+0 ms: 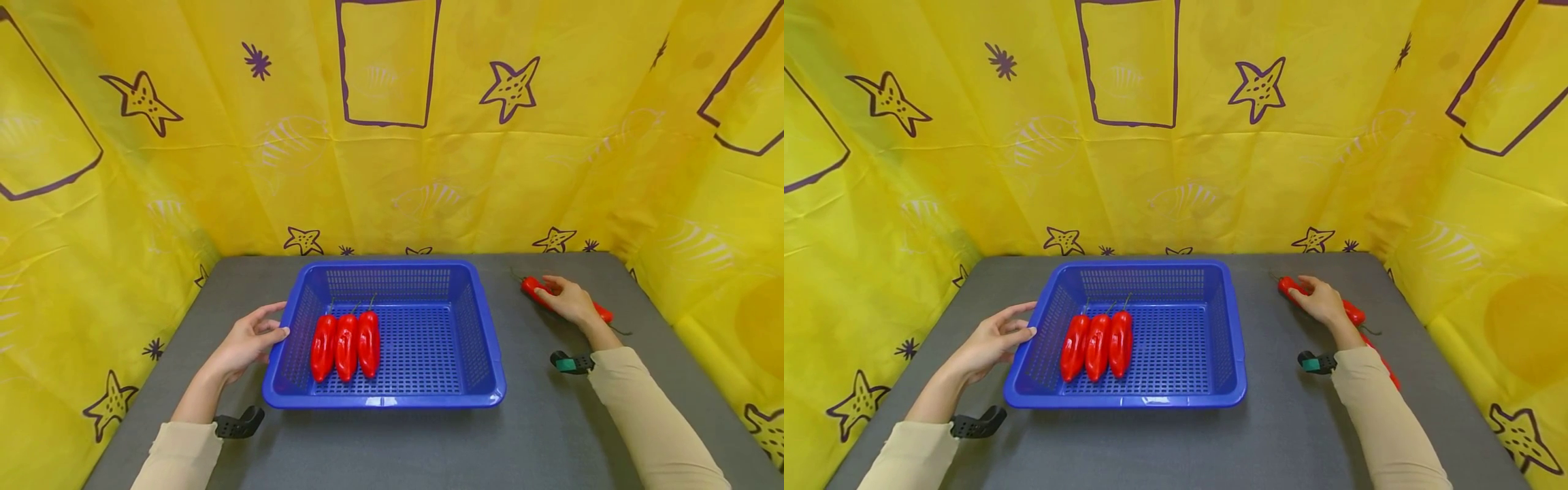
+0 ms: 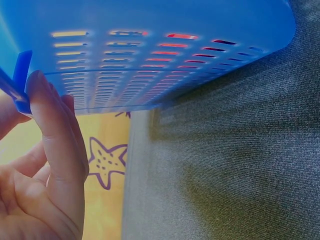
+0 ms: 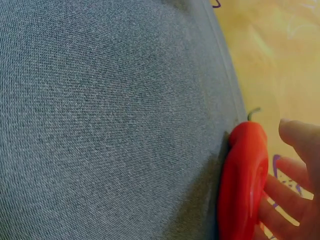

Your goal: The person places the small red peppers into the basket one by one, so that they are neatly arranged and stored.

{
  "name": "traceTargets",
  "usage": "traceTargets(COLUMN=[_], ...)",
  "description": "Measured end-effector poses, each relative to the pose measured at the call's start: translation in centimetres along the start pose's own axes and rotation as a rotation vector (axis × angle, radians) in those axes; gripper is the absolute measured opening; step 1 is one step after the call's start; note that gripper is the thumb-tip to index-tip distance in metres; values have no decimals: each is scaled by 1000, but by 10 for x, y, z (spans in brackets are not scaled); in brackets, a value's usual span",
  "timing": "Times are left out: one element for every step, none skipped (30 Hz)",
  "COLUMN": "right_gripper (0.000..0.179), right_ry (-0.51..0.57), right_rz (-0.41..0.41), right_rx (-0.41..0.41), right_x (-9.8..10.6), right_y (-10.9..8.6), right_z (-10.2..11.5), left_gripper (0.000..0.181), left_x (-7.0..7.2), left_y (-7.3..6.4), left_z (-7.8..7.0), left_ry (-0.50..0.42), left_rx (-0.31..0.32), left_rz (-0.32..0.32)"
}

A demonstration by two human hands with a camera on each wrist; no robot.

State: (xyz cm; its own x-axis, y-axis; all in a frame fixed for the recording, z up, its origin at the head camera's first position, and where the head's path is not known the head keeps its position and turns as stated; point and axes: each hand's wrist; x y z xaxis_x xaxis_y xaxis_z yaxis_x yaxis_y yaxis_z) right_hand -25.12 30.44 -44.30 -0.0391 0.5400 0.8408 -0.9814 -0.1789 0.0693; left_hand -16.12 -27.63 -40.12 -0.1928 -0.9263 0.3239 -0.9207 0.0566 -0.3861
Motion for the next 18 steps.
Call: traceTargets(right_gripper=[59, 59, 59, 59, 58, 58, 57, 56, 56, 55, 54, 54, 54, 54, 54, 54, 54, 55], right_ry=[2, 3, 4, 6, 8, 11, 12, 10, 10, 8, 3, 0, -5, -10, -13, -17, -22, -25], right_rz=[1, 2, 0, -1, -2, -5, -9, -14, -18, -20, -23, -25, -26, -25, -22, -21, -20, -20], right_rx=[-2, -4, -7, -8, -9, -8, -9, -7, -5, -4, -3, -5, -6, -8, -13, -17, -21, -23], right_x=[-1, -1, -2, -3, -4, -5, -6, -7, -8, -8, -9, -10, -11, -12, -13, -13, -14, -15], right_y=[0, 0, 0, 0, 1, 1, 1, 1, 1, 1, 1, 1, 1, 1, 1, 1, 2, 2], right_z=[0, -1, -2, -2, -2, -3, -3, -4, -4, -4, -4, -5, -6, -6, -7, -8, -8, -9], left_gripper=[65, 65, 65, 65, 65, 65, 65, 65, 65, 65, 65, 65, 65, 65, 65, 64, 64, 64], left_x=[0, 0, 0, 0, 0, 0, 0, 0, 0, 0, 0, 0, 0, -1, -1, -1, -1, -1], left_y=[0, 0, 0, 0, 0, 0, 0, 0, 0, 0, 0, 0, 0, 0, 0, 0, 0, 0], left_z=[0, 0, 0, 0, 0, 0, 1, 1, 1, 1, 1, 1, 1, 1, 1, 1, 1, 1], left_ry=[1, 2, 1, 2, 1, 0, -4, -8, -11, -15, -18, -20, -22, -22, -21, -20, -18, -16], left_rx=[0, 0, 1, 1, 1, 1, 2, 2, 2, 3, 3, 4, 4, 4, 3, 3, 3, 3], left_rz=[0, 0, 0, 0, 0, 1, 1, 3, 4, 5, 6, 7, 7, 7, 6, 5, 3, 2])
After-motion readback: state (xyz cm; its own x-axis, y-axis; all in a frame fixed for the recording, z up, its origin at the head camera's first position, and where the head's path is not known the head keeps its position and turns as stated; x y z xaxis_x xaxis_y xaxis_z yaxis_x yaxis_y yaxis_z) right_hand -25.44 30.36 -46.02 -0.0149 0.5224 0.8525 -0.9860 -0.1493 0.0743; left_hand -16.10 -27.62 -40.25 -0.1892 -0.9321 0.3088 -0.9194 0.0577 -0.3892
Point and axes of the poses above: each hand's wrist, its own y-axis towards the middle knuckle, its own x-axis out of the back of the hand, z = x × y, and after that the axes turned 8 degrees about x, right-handed
